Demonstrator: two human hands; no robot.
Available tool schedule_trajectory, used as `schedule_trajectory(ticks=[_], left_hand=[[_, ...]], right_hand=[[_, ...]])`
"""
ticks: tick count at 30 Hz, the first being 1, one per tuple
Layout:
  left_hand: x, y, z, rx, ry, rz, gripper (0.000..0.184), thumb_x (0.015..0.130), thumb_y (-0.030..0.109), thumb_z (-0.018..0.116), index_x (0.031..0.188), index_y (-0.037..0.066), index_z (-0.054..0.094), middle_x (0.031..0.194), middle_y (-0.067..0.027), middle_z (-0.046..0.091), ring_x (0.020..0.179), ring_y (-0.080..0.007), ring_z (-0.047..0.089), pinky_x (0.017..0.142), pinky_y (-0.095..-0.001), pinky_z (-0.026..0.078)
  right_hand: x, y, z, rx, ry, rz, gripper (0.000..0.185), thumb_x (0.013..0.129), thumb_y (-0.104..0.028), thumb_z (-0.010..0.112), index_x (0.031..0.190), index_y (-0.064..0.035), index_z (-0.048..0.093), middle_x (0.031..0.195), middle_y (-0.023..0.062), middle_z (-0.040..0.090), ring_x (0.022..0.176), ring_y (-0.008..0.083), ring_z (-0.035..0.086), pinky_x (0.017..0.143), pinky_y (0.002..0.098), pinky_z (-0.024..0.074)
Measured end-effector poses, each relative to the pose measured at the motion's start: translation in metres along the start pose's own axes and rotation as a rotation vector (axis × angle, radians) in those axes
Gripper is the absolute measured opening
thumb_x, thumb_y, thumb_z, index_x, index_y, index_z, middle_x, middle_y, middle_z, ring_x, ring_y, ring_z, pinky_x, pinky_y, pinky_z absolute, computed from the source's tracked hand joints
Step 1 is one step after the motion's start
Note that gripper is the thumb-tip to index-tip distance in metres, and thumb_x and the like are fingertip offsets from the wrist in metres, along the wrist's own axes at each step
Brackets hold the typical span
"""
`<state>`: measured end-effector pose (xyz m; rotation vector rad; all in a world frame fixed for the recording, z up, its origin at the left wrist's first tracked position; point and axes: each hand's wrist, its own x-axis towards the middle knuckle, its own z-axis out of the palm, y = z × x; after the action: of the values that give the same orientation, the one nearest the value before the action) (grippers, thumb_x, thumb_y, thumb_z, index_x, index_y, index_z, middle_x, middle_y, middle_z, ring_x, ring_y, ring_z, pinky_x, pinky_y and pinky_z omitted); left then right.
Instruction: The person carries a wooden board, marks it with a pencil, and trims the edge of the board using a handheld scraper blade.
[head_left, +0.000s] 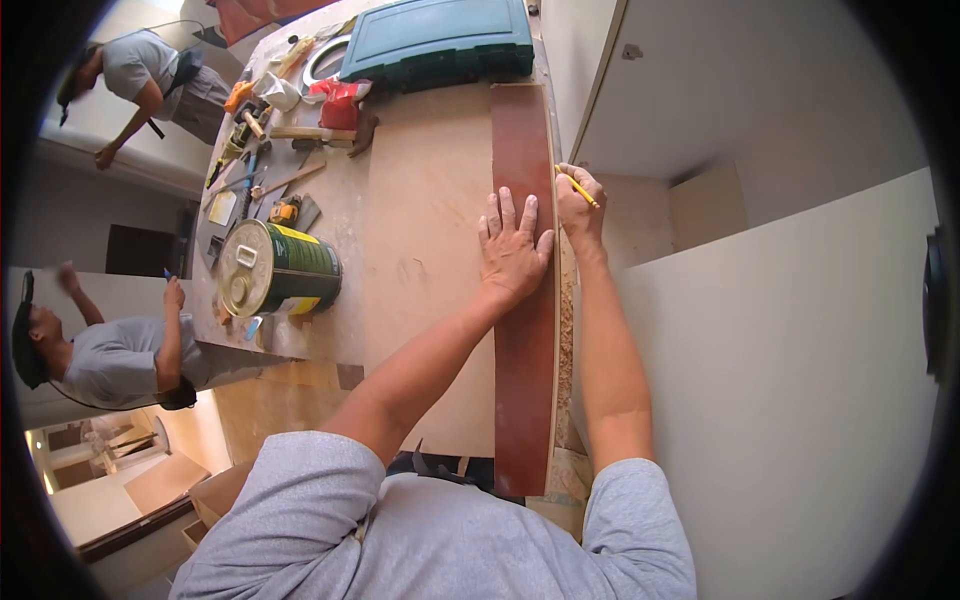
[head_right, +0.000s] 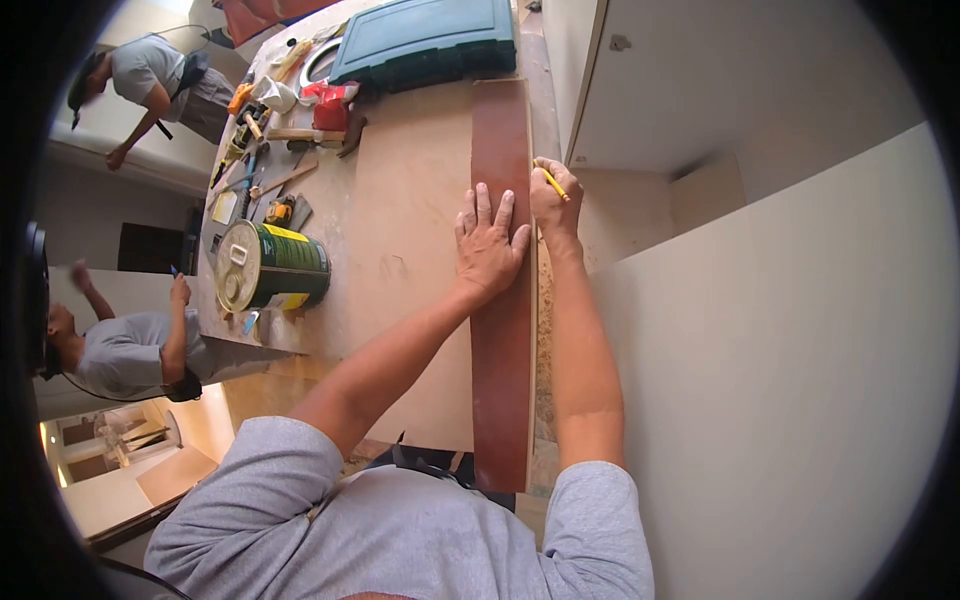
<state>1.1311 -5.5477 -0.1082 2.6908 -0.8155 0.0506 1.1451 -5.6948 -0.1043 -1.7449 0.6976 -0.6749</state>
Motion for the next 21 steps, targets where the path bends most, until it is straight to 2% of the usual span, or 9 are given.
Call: schedule_trajectory(ticks=[1,2,5,6,7,13,15,21], left_hand=[[0.0,0.0,0.0,-0.005,-0.006,-0.002,0.068,0.101,0.051,0.049,0.158,0.015,0.041,0.168,-0.0247,0.019,0.156,-0.0423,0.017,0.124,-0.0561,0.017],[-0.001,0.0,0.001,-0.005,-0.001,-0.001,0.069,0.101,0.051,0.049,0.158,0.015,0.041,0.168,-0.0246,0.02,0.156,-0.042,0.017,0.124,-0.056,0.017],[-0.001,-0.001,0.002,-0.01,0.003,-0.005,0.069,0.1,0.052,0.05,0.158,0.015,0.041,0.168,-0.0244,0.02,0.156,-0.0413,0.017,0.124,-0.0559,0.017],[0.0,-0.002,0.003,-0.008,0.013,0.0,0.069,0.1,0.052,0.05,0.158,0.015,0.041,0.168,-0.0246,0.021,0.156,-0.0416,0.017,0.124,-0.056,0.017],[0.0,-0.002,0.003,-0.006,0.021,0.004,0.069,0.1,0.051,0.051,0.158,0.015,0.042,0.168,-0.0248,0.021,0.156,-0.0419,0.018,0.124,-0.056,0.017],[-0.002,-0.003,0.005,-0.009,0.047,0.01,0.068,0.1,0.051,0.051,0.157,0.015,0.042,0.167,-0.0259,0.023,0.155,-0.0432,0.019,0.123,-0.0562,0.018],[-0.001,-0.004,0.006,-0.014,0.051,0.007,0.068,0.1,0.051,0.052,0.157,0.015,0.043,0.167,-0.0257,0.023,0.155,-0.043,0.019,0.123,-0.056,0.018],[-0.004,-0.005,0.009,-0.016,0.079,0.02,0.067,0.1,0.052,0.051,0.156,0.016,0.044,0.166,-0.0258,0.026,0.155,-0.0431,0.021,0.123,-0.0554,0.019]], right_hand=[[-0.006,0.0,-0.003,-0.001,-0.001,-0.004,0.031,0.092,-0.016,0.058,0.11,0.0033,0.074,0.101,0.0221,0.076,0.093,0.0306,0.075,0.085,0.0379,0.0578],[-0.011,0.007,-0.005,-0.015,0.007,-0.036,0.029,0.093,-0.015,0.059,0.11,0.0023,0.075,0.102,0.017,0.078,0.091,0.0228,0.074,0.083,0.0338,0.0577],[-0.032,0.005,-0.014,-0.029,0.007,-0.013,0.029,0.093,-0.015,0.06,0.111,0.0026,0.075,0.103,0.0174,0.078,0.093,0.0231,0.074,0.085,0.0344,0.0575],[-0.039,0.005,-0.017,-0.049,-0.013,-0.029,0.033,0.094,-0.017,0.058,0.117,0.0017,0.073,0.109,0.0222,0.076,0.098,0.0323,0.075,0.089,0.0389,0.0577],[-0.046,0.006,-0.02,-0.053,-0.014,-0.025,0.033,0.094,-0.017,0.058,0.117,0.0017,0.073,0.109,0.0222,0.076,0.098,0.0323,0.075,0.089,0.0389,0.0577],[-0.094,-0.003,-0.039,-0.054,-0.033,0.028,0.032,0.095,-0.016,0.06,0.118,0.0017,0.073,0.109,0.0215,0.076,0.1,0.0305,0.074,0.091,0.038,0.0572],[-0.11,-0.005,-0.044,-0.051,-0.019,0.05,0.029,0.095,-0.014,0.062,0.115,0.0022,0.074,0.106,0.0166,0.077,0.096,0.023,0.073,0.089,0.035,0.0562],[-0.162,-0.013,-0.068,-0.096,-0.032,0.046,0.028,0.095,-0.012,0.062,0.117,0.0021,0.073,0.106,0.0155,0.077,0.095,0.0208,0.073,0.088,0.0335,0.0556]])
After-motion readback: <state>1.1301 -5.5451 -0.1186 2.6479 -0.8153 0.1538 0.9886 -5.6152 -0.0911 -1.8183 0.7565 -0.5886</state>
